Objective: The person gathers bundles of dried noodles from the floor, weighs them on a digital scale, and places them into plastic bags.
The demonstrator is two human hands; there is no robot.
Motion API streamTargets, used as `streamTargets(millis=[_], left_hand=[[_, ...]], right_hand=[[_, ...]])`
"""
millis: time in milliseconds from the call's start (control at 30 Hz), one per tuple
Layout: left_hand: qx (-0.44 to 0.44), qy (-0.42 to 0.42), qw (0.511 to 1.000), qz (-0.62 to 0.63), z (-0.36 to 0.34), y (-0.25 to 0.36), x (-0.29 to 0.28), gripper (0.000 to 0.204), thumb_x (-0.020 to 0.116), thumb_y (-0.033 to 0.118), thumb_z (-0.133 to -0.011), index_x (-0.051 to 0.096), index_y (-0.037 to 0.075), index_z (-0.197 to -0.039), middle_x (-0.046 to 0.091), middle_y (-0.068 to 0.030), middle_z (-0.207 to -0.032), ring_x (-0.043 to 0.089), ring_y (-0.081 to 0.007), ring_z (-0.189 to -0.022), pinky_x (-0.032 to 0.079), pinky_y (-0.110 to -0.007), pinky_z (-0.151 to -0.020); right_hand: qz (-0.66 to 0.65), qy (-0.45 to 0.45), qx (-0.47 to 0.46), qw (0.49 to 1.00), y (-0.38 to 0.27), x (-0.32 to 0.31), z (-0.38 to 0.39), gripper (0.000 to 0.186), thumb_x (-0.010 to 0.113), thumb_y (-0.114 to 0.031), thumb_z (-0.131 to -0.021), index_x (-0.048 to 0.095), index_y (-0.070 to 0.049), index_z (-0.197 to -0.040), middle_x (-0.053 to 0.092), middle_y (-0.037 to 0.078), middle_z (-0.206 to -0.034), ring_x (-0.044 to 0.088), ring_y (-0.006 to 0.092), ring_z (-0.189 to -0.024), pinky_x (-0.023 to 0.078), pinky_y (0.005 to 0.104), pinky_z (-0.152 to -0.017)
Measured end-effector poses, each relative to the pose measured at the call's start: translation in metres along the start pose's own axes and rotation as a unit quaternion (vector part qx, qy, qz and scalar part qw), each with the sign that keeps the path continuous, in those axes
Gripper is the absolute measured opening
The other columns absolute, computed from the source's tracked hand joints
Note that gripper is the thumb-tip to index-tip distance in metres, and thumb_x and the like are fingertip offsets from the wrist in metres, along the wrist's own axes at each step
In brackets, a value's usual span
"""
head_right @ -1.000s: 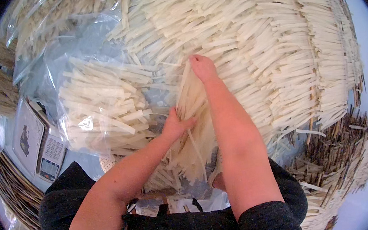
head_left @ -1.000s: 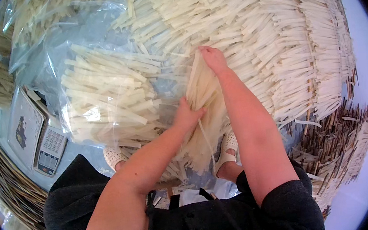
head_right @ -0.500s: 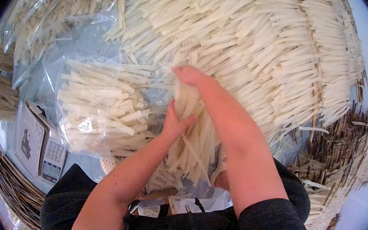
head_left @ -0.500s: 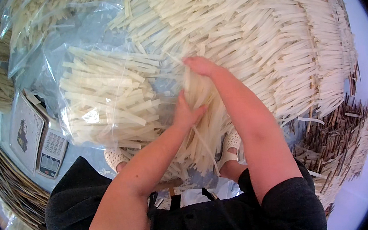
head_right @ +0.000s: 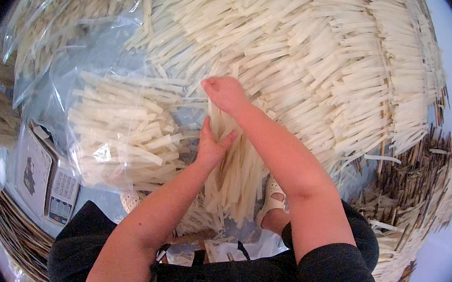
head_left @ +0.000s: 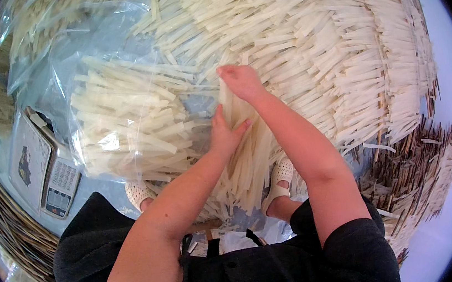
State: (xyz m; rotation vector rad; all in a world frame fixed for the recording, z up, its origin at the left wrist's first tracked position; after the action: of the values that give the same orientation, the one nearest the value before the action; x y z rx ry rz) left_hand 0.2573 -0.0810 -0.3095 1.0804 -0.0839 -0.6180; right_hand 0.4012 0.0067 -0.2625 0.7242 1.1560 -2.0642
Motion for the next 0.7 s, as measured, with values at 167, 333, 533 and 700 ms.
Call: streamTargets(millis=[167,333,533,700], left_hand=[[0.024,-0.019,0.999,0.023,-0.009,-0.01,-0.001,0.092,0.071,0.042,-0.08,0.022,-0.003,-0.145,0.04,-0.027,-0.138,0.04,-0.0365,-0.128,0.034,-0.041,-0.106],[0.092,-0.018,0.994,-0.062,-0.006,-0.011,0.006,0.08,0.063,0.04,-0.087,0.023,0.007,-0.147,0.037,-0.0269,-0.137,0.04,-0.0387,-0.127,0.035,-0.041,-0.106],[0.074,-0.045,0.995,-0.042,-0.004,-0.012,0.011,0.075,0.06,0.035,-0.089,0.022,0.012,-0.149,0.036,-0.0269,-0.139,0.039,-0.0391,-0.128,0.033,-0.042,-0.107],[0.048,-0.049,0.998,0.0,-0.014,-0.021,-0.002,0.067,0.058,0.033,-0.091,0.027,0.014,-0.148,0.038,-0.0239,-0.141,0.039,-0.037,-0.129,0.032,-0.042,-0.108]], right_hand=[[-0.242,0.104,-0.044,0.964,-0.007,-0.021,0.032,0.038,0.065,-0.027,-0.086,0.062,-0.006,-0.117,0.07,0.015,-0.096,0.067,0.0248,-0.089,0.051,0.0331,-0.077],[-0.187,0.082,-0.029,0.979,0.005,0.0,0.042,0.037,0.068,-0.027,-0.085,0.062,-0.005,-0.114,0.065,0.006,-0.084,0.061,0.014,-0.074,0.048,0.0275,-0.069],[-0.423,0.317,-0.096,0.844,-0.026,-0.082,0.047,0.023,0.063,-0.029,-0.092,0.058,-0.006,-0.092,0.067,0.007,-0.096,0.063,0.0124,-0.088,0.047,0.0217,-0.076],[-0.436,0.368,-0.192,0.799,-0.094,-0.18,0.138,0.016,0.054,-0.022,-0.097,0.055,-0.007,-0.102,0.067,0.013,-0.094,0.067,0.0186,-0.078,0.054,0.03,-0.073]])
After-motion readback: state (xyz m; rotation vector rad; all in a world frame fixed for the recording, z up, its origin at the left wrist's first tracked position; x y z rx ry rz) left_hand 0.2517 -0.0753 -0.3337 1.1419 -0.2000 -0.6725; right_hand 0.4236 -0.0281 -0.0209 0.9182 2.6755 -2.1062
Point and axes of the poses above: each hand's wrist, its own z-axis away from the middle knuckle, its own x-axis out of the palm, y = z × x, the point moved 1 cm from there along -z, towards the middle knuckle
